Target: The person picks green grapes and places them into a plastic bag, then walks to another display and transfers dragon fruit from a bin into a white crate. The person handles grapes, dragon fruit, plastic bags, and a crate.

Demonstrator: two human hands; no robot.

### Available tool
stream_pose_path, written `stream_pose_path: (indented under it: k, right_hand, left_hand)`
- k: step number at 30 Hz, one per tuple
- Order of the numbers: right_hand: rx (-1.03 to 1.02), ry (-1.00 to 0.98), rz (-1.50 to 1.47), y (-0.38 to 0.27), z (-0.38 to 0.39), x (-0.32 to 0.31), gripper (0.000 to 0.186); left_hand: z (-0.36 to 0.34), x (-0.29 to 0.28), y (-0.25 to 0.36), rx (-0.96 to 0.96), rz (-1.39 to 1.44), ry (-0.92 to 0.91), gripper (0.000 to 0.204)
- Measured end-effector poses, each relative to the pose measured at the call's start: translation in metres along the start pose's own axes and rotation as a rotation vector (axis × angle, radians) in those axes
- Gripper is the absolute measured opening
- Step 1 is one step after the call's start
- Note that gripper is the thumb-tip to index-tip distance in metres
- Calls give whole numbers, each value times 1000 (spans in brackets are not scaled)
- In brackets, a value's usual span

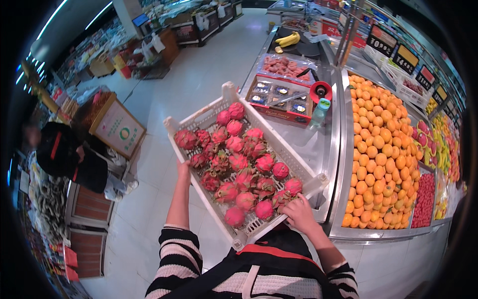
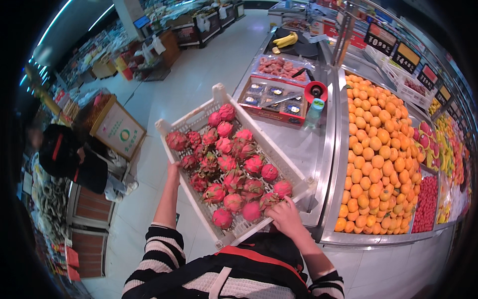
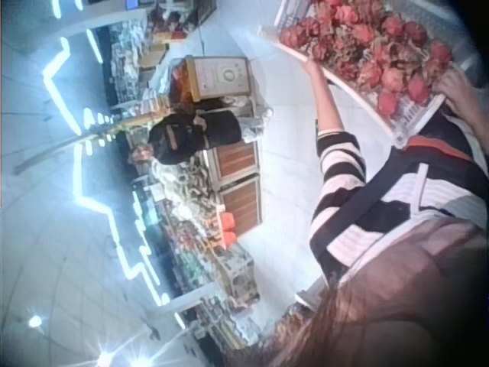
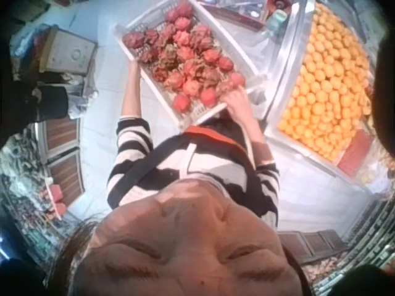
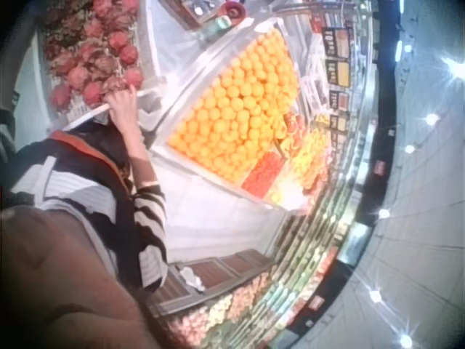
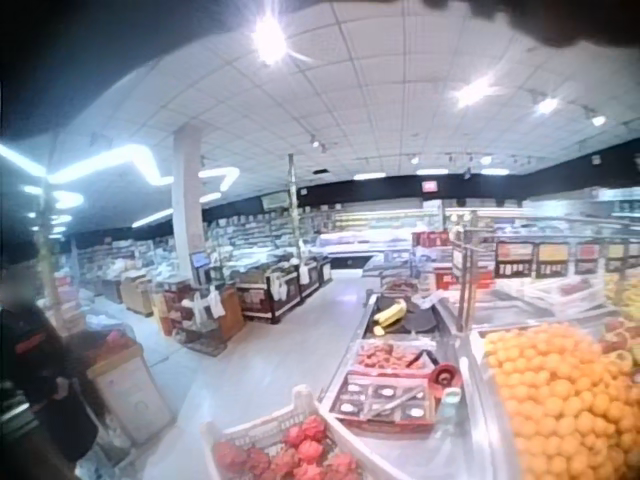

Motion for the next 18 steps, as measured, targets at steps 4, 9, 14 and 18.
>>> stream_pose_path:
  k: [4,9,14,18]
  right_hand:
    - [-166,83,40,34,-8,-6,26]
    - [-40,-61,168,136,-23,-20,21]
    - [43,-111,241,228,-45,-22,21]
    - [55,-119,329,276,-53,-23,23]
  left_hand:
    - [26,7,15,-70,73,33,76]
    - [99,32,11,-92,234,214,85]
    - [148,65,-15,-65,290,342,84]
    - [197,91,-30,-95,232,306,70]
Point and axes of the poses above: each hand's wrist, its own z-axis away from the middle knuckle, its own x-axis out of the palm, y = z × x, the point moved 6 cm from there along -z, towards the middle knuckle, and after that the axes turned 12 degrees about y, right-handed, at the moved point
